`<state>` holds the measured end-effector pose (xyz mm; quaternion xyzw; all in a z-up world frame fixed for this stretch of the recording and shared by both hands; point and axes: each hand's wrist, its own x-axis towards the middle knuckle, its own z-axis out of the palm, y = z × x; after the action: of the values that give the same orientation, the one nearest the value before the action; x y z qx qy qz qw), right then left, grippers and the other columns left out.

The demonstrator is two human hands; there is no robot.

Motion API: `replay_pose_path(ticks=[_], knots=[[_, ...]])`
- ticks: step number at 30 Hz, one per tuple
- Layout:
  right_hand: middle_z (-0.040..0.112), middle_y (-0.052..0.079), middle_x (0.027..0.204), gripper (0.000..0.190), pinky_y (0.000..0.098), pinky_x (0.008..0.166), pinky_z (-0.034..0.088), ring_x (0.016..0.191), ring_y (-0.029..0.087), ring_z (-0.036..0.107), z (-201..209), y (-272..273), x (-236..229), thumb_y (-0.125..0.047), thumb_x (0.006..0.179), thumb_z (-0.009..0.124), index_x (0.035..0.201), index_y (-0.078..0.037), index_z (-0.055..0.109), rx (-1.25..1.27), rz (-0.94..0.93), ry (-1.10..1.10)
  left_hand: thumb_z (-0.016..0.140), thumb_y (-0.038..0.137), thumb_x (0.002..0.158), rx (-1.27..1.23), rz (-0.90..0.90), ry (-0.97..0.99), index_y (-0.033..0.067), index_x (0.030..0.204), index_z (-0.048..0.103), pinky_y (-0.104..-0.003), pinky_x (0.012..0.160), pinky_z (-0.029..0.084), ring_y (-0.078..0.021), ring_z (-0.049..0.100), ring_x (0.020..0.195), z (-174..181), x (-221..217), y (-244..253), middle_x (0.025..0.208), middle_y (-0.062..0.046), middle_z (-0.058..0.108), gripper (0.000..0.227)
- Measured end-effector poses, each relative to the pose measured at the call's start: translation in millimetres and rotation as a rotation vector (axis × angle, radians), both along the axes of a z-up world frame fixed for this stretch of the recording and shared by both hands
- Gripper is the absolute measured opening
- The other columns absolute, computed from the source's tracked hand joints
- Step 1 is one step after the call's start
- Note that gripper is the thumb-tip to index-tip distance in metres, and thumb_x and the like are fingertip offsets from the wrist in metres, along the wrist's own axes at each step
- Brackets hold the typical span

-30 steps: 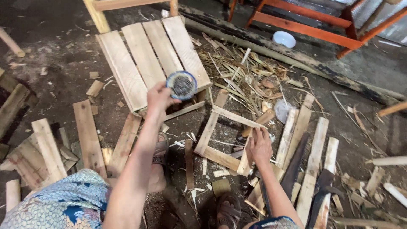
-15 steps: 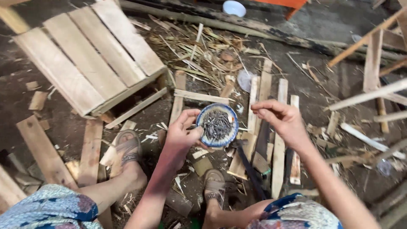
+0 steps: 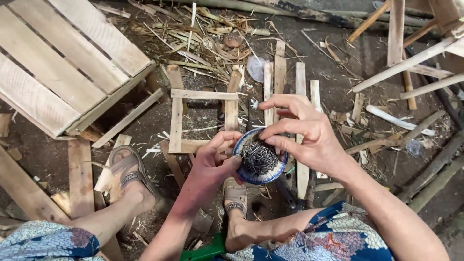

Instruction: Assembling a small wooden frame by hammering nails into wooden slats

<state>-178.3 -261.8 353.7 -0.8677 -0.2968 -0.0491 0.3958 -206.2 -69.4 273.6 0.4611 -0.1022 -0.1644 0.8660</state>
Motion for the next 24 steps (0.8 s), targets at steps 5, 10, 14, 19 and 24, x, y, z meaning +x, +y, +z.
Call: replay_pose_path(ticks=[5, 10, 14, 19, 24], knots=[[0.057, 0.013, 0.119, 0.01, 0.0509, 0.101, 0.037, 0.125, 0.038, 0.042, 2, 9, -2, -0.01, 0.077, 0.07, 0.084, -0.016, 0.074, -0.056, 0.077, 0.01, 0.058, 0.0, 0.079, 0.015, -0.004, 0.009, -0.0059, 0.113, 0.054, -0.033, 0.047, 0.059, -0.0244, 0.065, 0.058, 2, -3, 2, 0.089, -0.023, 0.061, 0.035], [0.056, 0.017, 0.121, 0.011, 0.0554, 0.105, 0.031, 0.126, 0.041, 0.039, 4, 12, 1, -0.01, 0.079, 0.067, 0.083, -0.017, 0.074, -0.164, 0.06, -0.091, 0.059, 0.004, 0.08, -0.011, -0.006, -0.014, -0.0045, 0.113, 0.053, -0.032, 0.048, 0.059, -0.0238, 0.065, 0.059, 2, -2, 6, 0.09, -0.023, 0.061, 0.035], [0.057, 0.012, 0.122, 0.011, 0.0532, 0.104, 0.033, 0.127, 0.037, 0.042, 2, 16, 2, -0.012, 0.079, 0.069, 0.087, -0.017, 0.073, -0.174, 0.067, -0.105, 0.059, 0.007, 0.081, 0.0, -0.008, 0.004, -0.0052, 0.114, 0.053, -0.029, 0.047, 0.059, -0.023, 0.065, 0.06, 8, -2, 14, 0.094, -0.026, 0.06, 0.036], [0.058, 0.013, 0.119, 0.01, 0.0537, 0.104, 0.034, 0.126, 0.039, 0.043, 5, 24, 0, -0.011, 0.077, 0.07, 0.085, -0.016, 0.073, -0.164, 0.09, -0.095, 0.056, 0.003, 0.08, 0.037, -0.022, 0.023, -0.005, 0.116, 0.052, -0.026, 0.048, 0.059, -0.0201, 0.063, 0.062, 9, -4, 18, 0.103, -0.029, 0.059, 0.037], [0.059, 0.012, 0.117, 0.006, 0.0524, 0.104, 0.033, 0.125, 0.038, 0.044, 5, 27, -1, -0.016, 0.078, 0.071, 0.084, -0.016, 0.073, -0.181, 0.069, -0.152, 0.056, 0.002, 0.08, -0.002, -0.019, 0.003, -0.0047, 0.115, 0.051, -0.026, 0.048, 0.059, -0.0187, 0.063, 0.065, 5, -6, 15, 0.107, -0.03, 0.057, 0.036]])
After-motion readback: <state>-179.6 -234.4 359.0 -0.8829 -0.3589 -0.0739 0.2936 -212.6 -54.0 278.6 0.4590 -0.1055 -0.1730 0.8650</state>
